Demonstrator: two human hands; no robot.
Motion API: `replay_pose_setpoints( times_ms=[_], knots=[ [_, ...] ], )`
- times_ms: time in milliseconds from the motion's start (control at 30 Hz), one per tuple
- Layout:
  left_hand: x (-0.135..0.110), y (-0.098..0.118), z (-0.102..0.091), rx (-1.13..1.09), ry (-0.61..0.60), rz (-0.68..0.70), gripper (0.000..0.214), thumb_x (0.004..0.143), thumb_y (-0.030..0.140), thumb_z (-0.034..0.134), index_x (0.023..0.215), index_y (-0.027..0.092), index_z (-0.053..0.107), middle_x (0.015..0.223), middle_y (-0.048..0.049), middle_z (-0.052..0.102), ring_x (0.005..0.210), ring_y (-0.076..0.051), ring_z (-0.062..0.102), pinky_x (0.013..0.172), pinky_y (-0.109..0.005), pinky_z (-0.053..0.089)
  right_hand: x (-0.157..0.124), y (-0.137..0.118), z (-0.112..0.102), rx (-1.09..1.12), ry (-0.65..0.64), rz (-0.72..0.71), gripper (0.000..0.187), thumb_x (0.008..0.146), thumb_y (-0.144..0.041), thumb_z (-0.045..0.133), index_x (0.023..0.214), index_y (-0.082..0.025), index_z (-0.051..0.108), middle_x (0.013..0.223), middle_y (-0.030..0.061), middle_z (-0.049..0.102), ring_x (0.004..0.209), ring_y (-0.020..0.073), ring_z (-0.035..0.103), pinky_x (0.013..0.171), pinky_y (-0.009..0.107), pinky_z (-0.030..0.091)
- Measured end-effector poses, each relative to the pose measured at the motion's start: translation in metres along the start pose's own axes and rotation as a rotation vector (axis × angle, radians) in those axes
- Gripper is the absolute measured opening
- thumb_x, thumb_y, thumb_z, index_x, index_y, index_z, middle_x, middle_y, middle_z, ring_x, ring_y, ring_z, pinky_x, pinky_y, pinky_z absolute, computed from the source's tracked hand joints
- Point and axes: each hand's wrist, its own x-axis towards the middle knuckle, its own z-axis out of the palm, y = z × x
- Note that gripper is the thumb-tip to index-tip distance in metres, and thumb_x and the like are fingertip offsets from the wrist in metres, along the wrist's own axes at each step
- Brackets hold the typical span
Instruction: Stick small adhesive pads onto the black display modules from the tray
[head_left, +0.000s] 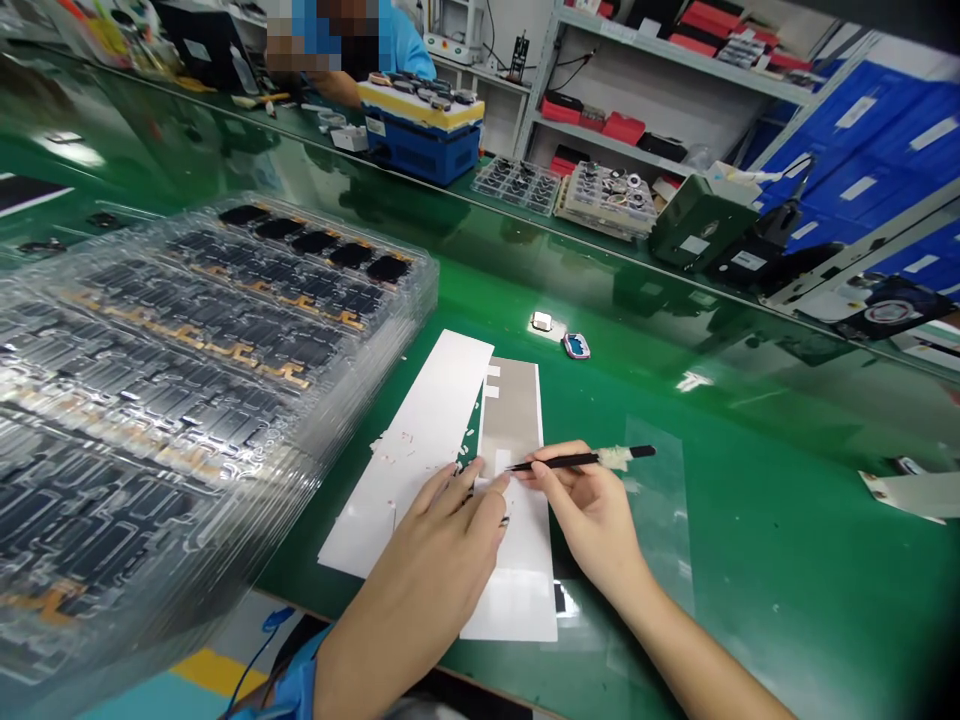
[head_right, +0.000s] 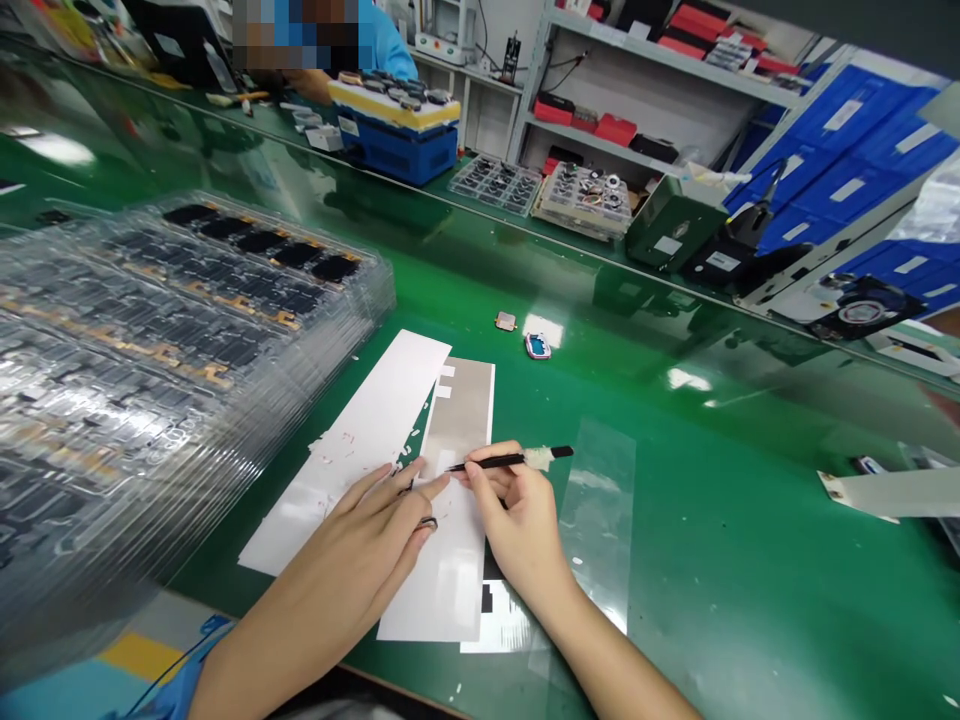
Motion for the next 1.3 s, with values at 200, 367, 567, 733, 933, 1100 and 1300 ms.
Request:
replay_pose_setpoints(
  times_ms=[200, 367, 567, 733, 933, 1100, 1300],
  knots=[
    [-0.001, 0.003, 0.011, 0.039, 0.014, 0.024, 0.022, 0.091, 0.001, 0.042, 0.103, 0.012, 0.057, 0.132, -0.0178, 0.063, 0.128, -0.042, 0.051, 0.100, -0.060, 0.046, 0.003, 0.003, 0.009, -0.012, 0.025, 0.000, 0.020, 0.082, -0.036, 0.072, 0.083, -0.017, 0.069, 0.083, 0.0048, 0.069, 0.073, 0.0176, 0.072, 0.074, 0.032, 0.061],
    [-0.001, 0.004, 0.013, 0.049, 0.001, 0.020, 0.024, 0.089, -0.002, 0.042, 0.104, 0.011, 0.056, 0.130, -0.0196, 0.064, 0.127, -0.044, 0.052, 0.098, -0.062, 0.045, 0.001, 0.004, 0.011, -0.010, 0.049, 0.010, 0.018, 0.083, -0.035, 0.071, 0.084, -0.018, 0.070, 0.085, 0.0056, 0.071, 0.075, 0.0172, 0.071, 0.073, 0.030, 0.060],
    [0.001, 0.006, 0.011, 0.046, 0.034, 0.014, 0.026, 0.090, 0.000, 0.040, 0.106, 0.013, 0.055, 0.128, -0.0175, 0.066, 0.124, -0.042, 0.056, 0.098, -0.061, 0.044, 0.002, 0.001, 0.011, 0.018, 0.064, 0.002, 0.020, 0.080, -0.037, 0.074, 0.079, -0.017, 0.070, 0.081, 0.0051, 0.071, 0.071, 0.0175, 0.071, 0.069, 0.030, 0.060],
    [0.003, 0.008, 0.013, 0.057, 0.060, -0.010, 0.031, 0.090, -0.001, 0.039, 0.114, 0.012, 0.054, 0.125, -0.0164, 0.067, 0.123, -0.040, 0.057, 0.100, -0.060, 0.043, 0.001, -0.004, 0.010, 0.074, 0.061, -0.032, 0.017, 0.078, -0.035, 0.075, 0.079, -0.019, 0.070, 0.079, 0.0037, 0.070, 0.072, 0.0174, 0.071, 0.071, 0.030, 0.061],
    [0.003, 0.008, 0.001, -0.214, 0.080, -0.084, 0.021, 0.096, 0.010, 0.040, 0.108, 0.017, 0.054, 0.117, -0.0153, 0.067, 0.123, -0.036, 0.054, 0.099, -0.057, 0.042, -0.008, -0.022, -0.007, 0.169, 0.151, -0.086, 0.006, 0.082, -0.024, 0.074, 0.084, -0.021, 0.070, 0.083, 0.0015, 0.071, 0.074, 0.0159, 0.074, 0.071, 0.026, 0.064],
    [0.004, 0.014, -0.006, -0.927, 0.078, -0.366, 0.015, 0.104, 0.031, 0.034, 0.099, 0.024, 0.045, 0.087, -0.0028, 0.066, 0.071, -0.018, 0.061, 0.060, -0.030, 0.045, -0.026, -0.035, -0.014, 0.242, 0.217, -0.190, 0.007, 0.085, -0.017, 0.071, 0.089, -0.022, 0.069, 0.083, 0.0005, 0.071, 0.078, 0.0176, 0.076, 0.071, 0.026, 0.066],
    [0.006, 0.027, 0.002, -1.513, 0.183, -0.499, 0.015, 0.105, 0.038, 0.030, 0.103, 0.026, 0.039, 0.074, 0.0047, 0.054, 0.057, -0.011, 0.043, 0.060, -0.025, 0.038, -0.039, -0.029, -0.002, 0.292, 0.173, -0.126, 0.006, 0.088, -0.019, 0.067, 0.090, -0.024, 0.063, 0.083, 0.0006, 0.069, 0.083, 0.0207, 0.076, 0.070, 0.030, 0.066]
  ],
)
